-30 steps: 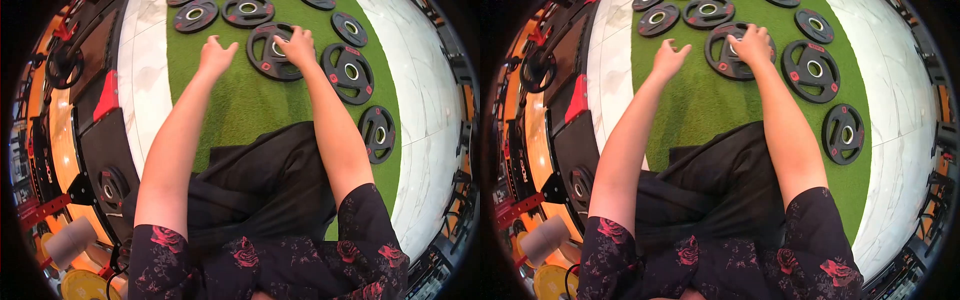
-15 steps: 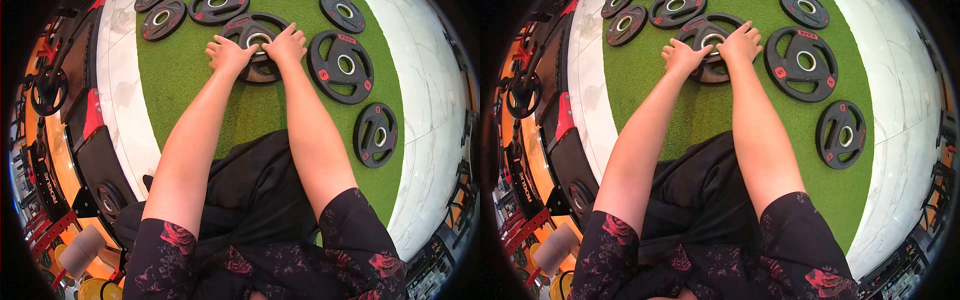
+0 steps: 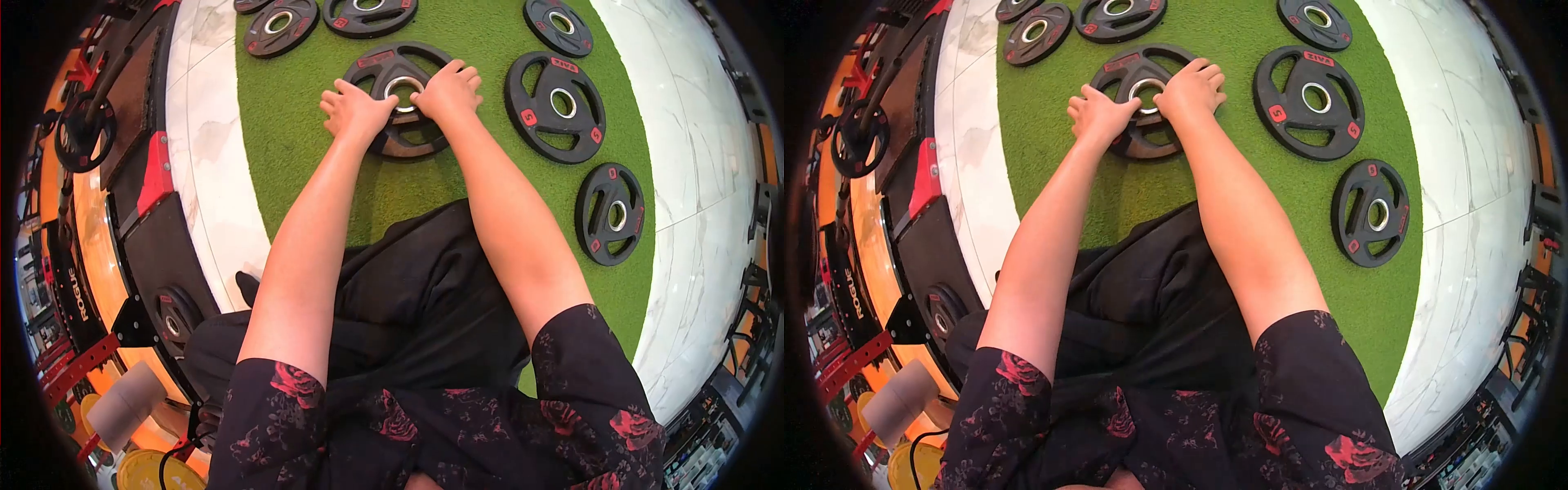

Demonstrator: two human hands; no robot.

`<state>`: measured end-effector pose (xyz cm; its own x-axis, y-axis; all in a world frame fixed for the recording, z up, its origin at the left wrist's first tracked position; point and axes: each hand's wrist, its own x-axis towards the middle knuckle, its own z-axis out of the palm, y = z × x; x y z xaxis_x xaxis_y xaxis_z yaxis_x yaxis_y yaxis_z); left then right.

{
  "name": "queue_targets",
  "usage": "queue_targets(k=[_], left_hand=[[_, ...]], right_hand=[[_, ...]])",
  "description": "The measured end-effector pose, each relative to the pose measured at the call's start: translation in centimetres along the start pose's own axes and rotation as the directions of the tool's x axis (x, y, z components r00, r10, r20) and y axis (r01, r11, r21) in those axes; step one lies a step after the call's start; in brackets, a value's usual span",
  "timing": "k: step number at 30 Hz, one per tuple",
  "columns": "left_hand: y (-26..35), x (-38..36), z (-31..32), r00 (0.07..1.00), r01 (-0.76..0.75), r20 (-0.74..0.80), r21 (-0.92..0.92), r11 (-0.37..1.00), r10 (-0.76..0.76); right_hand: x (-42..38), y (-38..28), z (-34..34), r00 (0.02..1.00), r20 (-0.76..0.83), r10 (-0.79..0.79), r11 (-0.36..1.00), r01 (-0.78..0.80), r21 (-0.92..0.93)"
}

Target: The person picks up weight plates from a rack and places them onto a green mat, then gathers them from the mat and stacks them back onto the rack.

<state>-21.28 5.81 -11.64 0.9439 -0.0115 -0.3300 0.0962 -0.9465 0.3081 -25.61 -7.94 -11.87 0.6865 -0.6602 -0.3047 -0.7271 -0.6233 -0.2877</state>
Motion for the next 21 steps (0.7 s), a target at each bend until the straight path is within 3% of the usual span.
queue_targets(k=[5, 12, 16, 21], left_hand=[[-7.1, -2.4, -1.4, 0.995, 0.032, -0.092, -0.022, 0.999, -0.034], [-16.4, -4.7, -3.6, 0.98, 0.145, -0.133, -0.059, 0.988, -0.151], [-17.7, -4.8, -3.9, 0.978, 0.182, -0.1, -0.002, 0.983, -0.181], [-17.0, -4.3, -3.8, 0.971, 0.226, -0.078, 0.008, 0.974, -0.224]], right_hand=[[-5.2, -3.9, 2.0, 0.99, 0.106, -0.09, 0.98, 0.107, -0.167], [-10.6, -7.8, 5.7, 0.933, 0.207, -0.293, 0.935, 0.325, -0.145], [-10.5, -8.8, 5.2, 0.915, 0.268, -0.302, 0.941, 0.331, -0.072], [-10.2, -8.8, 5.5, 0.913, 0.291, -0.284, 0.93, 0.337, -0.149]])
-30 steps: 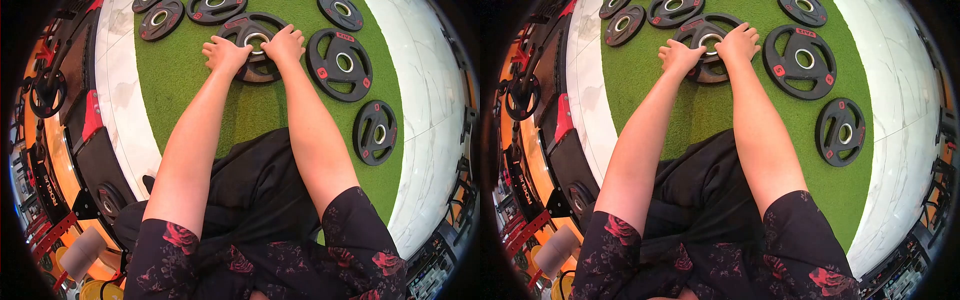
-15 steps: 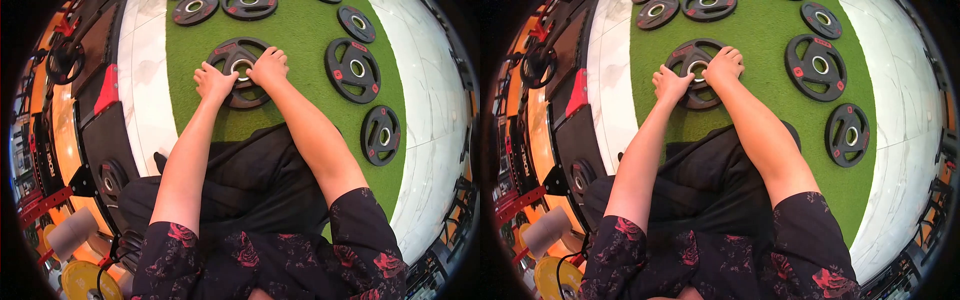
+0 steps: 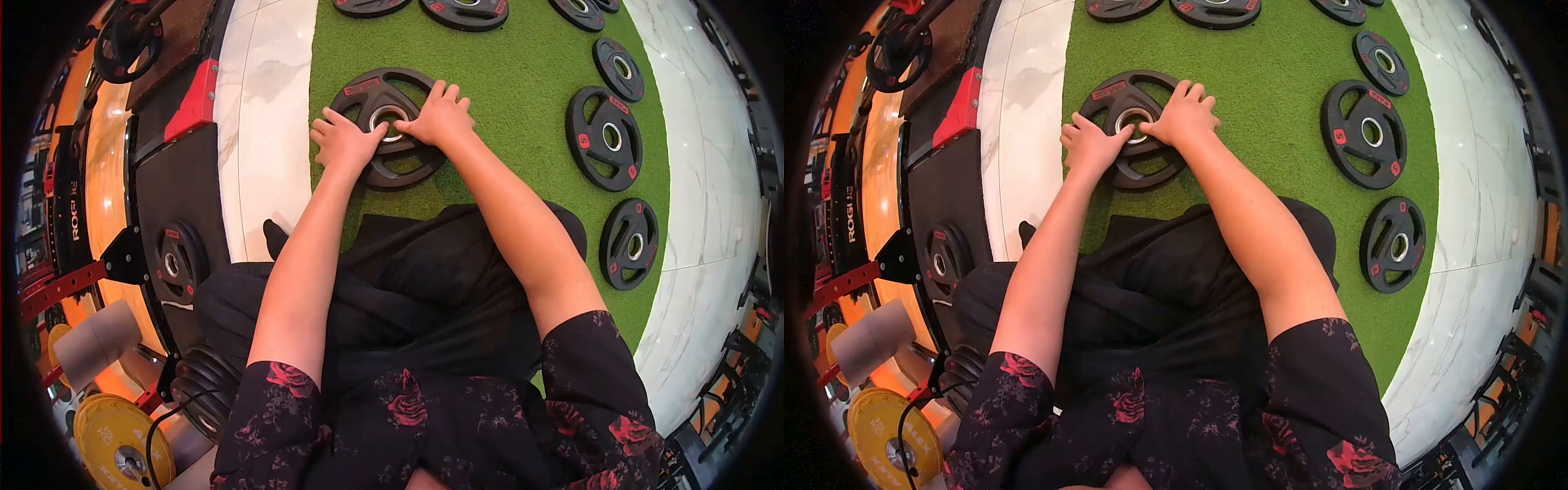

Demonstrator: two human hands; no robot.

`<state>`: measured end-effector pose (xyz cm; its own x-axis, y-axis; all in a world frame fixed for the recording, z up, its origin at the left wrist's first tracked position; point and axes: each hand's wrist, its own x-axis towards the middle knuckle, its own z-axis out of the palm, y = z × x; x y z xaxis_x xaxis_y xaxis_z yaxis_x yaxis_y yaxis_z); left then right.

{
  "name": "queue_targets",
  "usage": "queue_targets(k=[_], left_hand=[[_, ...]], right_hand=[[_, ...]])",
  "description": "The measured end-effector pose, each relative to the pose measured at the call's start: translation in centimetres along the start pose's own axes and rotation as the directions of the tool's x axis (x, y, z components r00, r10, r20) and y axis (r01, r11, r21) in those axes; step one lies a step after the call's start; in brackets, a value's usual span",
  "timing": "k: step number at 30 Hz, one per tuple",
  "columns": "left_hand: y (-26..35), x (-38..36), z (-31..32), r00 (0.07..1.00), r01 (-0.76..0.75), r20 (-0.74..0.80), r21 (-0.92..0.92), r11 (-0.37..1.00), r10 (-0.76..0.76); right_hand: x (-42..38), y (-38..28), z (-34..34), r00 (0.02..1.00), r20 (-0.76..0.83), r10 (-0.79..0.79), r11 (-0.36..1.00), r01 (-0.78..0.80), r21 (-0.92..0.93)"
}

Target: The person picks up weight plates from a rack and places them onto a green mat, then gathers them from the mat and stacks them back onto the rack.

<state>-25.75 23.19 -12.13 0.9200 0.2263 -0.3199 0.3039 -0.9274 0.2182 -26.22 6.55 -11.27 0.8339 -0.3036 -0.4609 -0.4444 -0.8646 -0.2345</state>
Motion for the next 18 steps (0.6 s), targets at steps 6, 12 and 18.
queue_targets(k=[6, 12, 18], left_hand=[[0.2, 0.7, 1.1, 0.998, -0.015, -0.06, 0.022, 1.0, 0.016], [0.8, 0.2, 0.1, 1.0, 0.015, -0.014, -0.009, 1.0, -0.015], [0.8, 0.3, -0.3, 0.999, -0.004, -0.032, 0.0, 1.0, 0.004]], right_hand=[[1.1, -0.2, 0.6, 1.0, 0.004, -0.005, 1.0, 0.005, 0.022], [1.1, -0.6, -0.2, 1.0, 0.006, -0.009, 1.0, 0.008, 0.014], [1.2, -0.4, -0.3, 0.998, -0.021, -0.063, 0.997, 0.063, -0.038]])
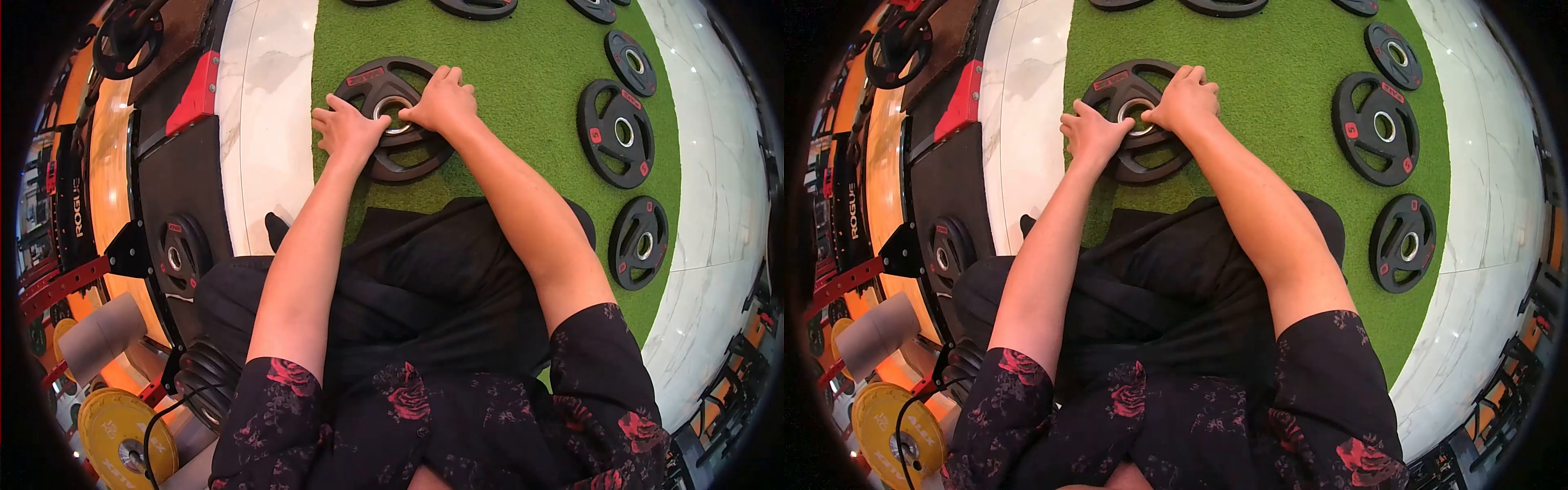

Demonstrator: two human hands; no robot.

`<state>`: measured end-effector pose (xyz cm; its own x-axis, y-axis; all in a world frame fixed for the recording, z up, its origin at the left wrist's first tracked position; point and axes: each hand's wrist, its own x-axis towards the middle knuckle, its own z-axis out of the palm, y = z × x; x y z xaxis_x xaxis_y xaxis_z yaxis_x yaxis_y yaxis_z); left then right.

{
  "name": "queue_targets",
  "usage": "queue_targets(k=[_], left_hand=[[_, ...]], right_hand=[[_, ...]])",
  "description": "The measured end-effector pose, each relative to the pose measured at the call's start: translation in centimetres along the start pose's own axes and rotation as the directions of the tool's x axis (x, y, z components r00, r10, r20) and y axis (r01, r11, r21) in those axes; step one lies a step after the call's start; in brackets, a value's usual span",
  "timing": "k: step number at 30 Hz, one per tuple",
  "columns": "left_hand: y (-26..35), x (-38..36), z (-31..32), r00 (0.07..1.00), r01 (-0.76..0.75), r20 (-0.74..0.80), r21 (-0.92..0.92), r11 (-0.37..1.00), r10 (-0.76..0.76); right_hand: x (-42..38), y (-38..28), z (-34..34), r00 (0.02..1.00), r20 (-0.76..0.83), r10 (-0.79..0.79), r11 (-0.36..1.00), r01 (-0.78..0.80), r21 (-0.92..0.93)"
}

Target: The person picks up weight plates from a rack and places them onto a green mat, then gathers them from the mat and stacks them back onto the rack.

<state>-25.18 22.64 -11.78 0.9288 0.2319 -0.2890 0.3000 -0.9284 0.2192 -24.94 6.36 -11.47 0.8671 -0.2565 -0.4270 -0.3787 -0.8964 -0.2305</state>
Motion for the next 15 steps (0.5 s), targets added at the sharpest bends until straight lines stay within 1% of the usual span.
queue_targets(k=[2, 3, 4, 7, 9, 11, 13, 15], left_hand=[[-0.1, -0.7, -0.7, 1.0, -0.014, -0.023, -0.012, 1.0, 0.014], [-0.3, -1.1, -1.1, 0.999, -0.029, -0.045, -0.022, 0.999, 0.028], [-0.7, -1.2, -1.4, 0.994, -0.058, -0.09, -0.033, 0.998, 0.054], [-2.5, -0.6, -4.1, 0.999, -0.027, -0.046, -0.042, 0.999, 0.025], [-4.8, 0.1, -6.7, 0.993, -0.005, -0.118, -0.028, 1.0, 0.002], [-7.6, 0.4, -10.0, 0.987, -0.025, -0.161, -0.013, 1.0, 0.023], [-11.7, 1.3, -12.6, 0.964, -0.012, -0.265, -0.023, 1.0, 0.006], [-16.2, 1.5, -15.9, 0.951, 0.018, -0.307, -0.06, 0.998, -0.036]], right_hand=[[-0.3, 0.2, 0.0, 0.995, -0.065, -0.076, 0.997, 0.074, -0.028], [-0.5, 0.2, -0.1, 0.994, -0.064, -0.09, 0.996, 0.088, -0.032], [-0.9, 0.0, -0.3, 0.991, -0.085, -0.107, 0.994, 0.105, -0.03], [-2.2, -2.5, -1.1, 0.978, -0.115, -0.173, 0.985, 0.171, -0.027], [-2.7, -5.6, -1.6, 0.976, -0.135, -0.172, 0.985, 0.172, -0.017], [-3.5, -9.7, -1.9, 0.963, -0.156, -0.219, 0.975, 0.22, -0.015], [-4.4, -14.3, -2.2, 0.939, -0.198, -0.28, 0.957, 0.289, 0.016], [-6.0, -19.8, -2.2, 0.921, -0.201, -0.333, 0.941, 0.339, -0.005]])
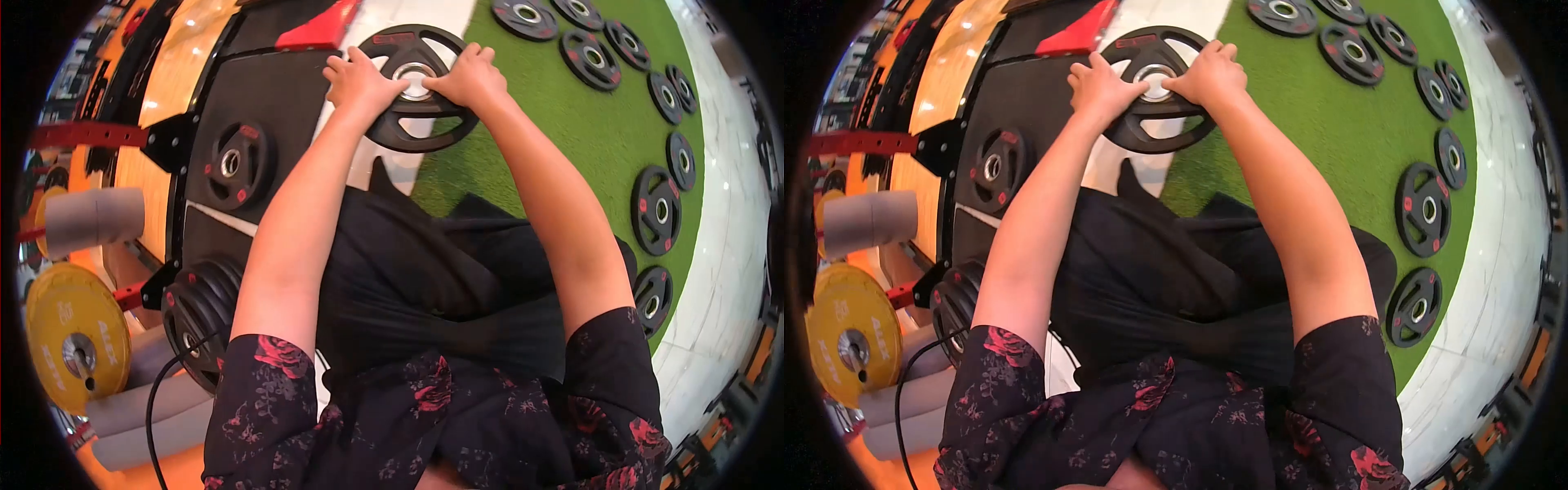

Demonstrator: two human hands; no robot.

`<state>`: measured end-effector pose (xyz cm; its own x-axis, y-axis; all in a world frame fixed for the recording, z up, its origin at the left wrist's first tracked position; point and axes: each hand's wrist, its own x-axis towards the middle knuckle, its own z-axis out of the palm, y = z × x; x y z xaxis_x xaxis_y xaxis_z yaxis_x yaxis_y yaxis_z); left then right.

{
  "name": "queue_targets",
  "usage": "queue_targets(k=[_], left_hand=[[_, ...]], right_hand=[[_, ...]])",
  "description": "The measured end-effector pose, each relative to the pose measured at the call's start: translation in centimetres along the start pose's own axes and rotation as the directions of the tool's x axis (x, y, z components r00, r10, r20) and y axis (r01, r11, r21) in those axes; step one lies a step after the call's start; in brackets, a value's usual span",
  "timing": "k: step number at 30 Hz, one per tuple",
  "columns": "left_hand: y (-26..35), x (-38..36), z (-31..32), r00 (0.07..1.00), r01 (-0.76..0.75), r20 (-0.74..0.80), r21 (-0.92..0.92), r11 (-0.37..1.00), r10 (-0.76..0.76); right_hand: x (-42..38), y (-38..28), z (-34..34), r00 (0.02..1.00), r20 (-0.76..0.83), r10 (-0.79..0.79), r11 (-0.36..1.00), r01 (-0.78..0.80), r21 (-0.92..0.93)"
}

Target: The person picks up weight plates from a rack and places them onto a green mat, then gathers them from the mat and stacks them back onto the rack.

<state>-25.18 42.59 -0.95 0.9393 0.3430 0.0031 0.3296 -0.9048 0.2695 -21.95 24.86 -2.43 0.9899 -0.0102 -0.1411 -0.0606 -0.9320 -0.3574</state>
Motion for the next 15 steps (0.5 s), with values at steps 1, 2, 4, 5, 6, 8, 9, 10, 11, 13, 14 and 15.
queue_targets(k=[1, 2, 4, 5, 6, 8, 9, 10, 11, 13, 14, 15], left_hand=[[-2.8, 0.9, -1.1, 0.999, 0.017, -0.045, -0.006, 1.0, -0.018], [-5.1, 1.4, -2.7, 0.996, 0.071, -0.045, -0.005, 0.997, -0.071], [-10.5, 1.9, -5.6, 0.991, 0.129, -0.044, -0.018, 0.992, -0.129], [-13.4, 2.0, -6.5, 0.984, 0.163, -0.063, -0.037, 0.986, -0.165], [-16.4, 2.1, -7.3, 0.974, 0.214, -0.065, -0.04, 0.976, -0.216], [-22.2, 1.7, -8.8, 0.951, 0.29, -0.1, -0.036, 0.956, -0.292], [-24.7, 1.6, -9.7, 0.93, 0.352, -0.097, -0.033, 0.935, -0.353], [-27.4, 1.3, -10.3, 0.905, 0.415, -0.088, -0.031, 0.909, -0.416], [-30.2, 1.2, -10.3, 0.879, 0.463, -0.112, -0.033, 0.886, -0.464], [-34.8, 0.5, -10.6, 0.825, 0.557, -0.11, -0.014, 0.831, -0.555], [-36.4, 0.3, -10.8, 0.804, 0.586, -0.115, -0.01, 0.81, -0.583], [-37.9, 0.1, -10.8, 0.789, 0.608, -0.118, 0.008, 0.794, -0.603]], right_hand=[[0.1, -3.1, 0.3, 0.999, -0.013, -0.038, 0.999, 0.038, -0.005], [0.4, -6.1, 0.7, 0.997, -0.025, -0.075, 0.997, 0.075, -0.011], [0.2, -12.3, 2.1, 0.989, 0.002, -0.146, 0.989, 0.146, -0.019], [0.0, -15.5, 3.1, 0.981, 0.024, -0.191, 0.981, 0.191, -0.017], [-0.3, -18.5, 4.1, 0.971, 0.045, -0.235, 0.972, 0.235, -0.011], [-1.4, -24.3, 6.8, 0.934, 0.013, -0.358, 0.933, 0.358, -0.028], [-2.2, -27.1, 7.2, 0.908, 0.076, -0.412, 0.911, 0.411, 0.032], [-2.5, -29.8, 8.4, 0.894, 0.143, -0.424, 0.905, 0.423, 0.041], [-3.5, -32.7, 8.3, 0.852, 0.243, -0.464, 0.877, 0.481, -0.013], [-4.6, -37.1, 10.8, 0.8, 0.308, -0.515, 0.821, 0.563, -0.093], [-5.2, -38.8, 12.1, 0.777, 0.348, -0.524, 0.793, 0.594, -0.133], [-5.5, -40.1, 13.4, 0.757, 0.367, -0.541, 0.778, 0.616, -0.124]])
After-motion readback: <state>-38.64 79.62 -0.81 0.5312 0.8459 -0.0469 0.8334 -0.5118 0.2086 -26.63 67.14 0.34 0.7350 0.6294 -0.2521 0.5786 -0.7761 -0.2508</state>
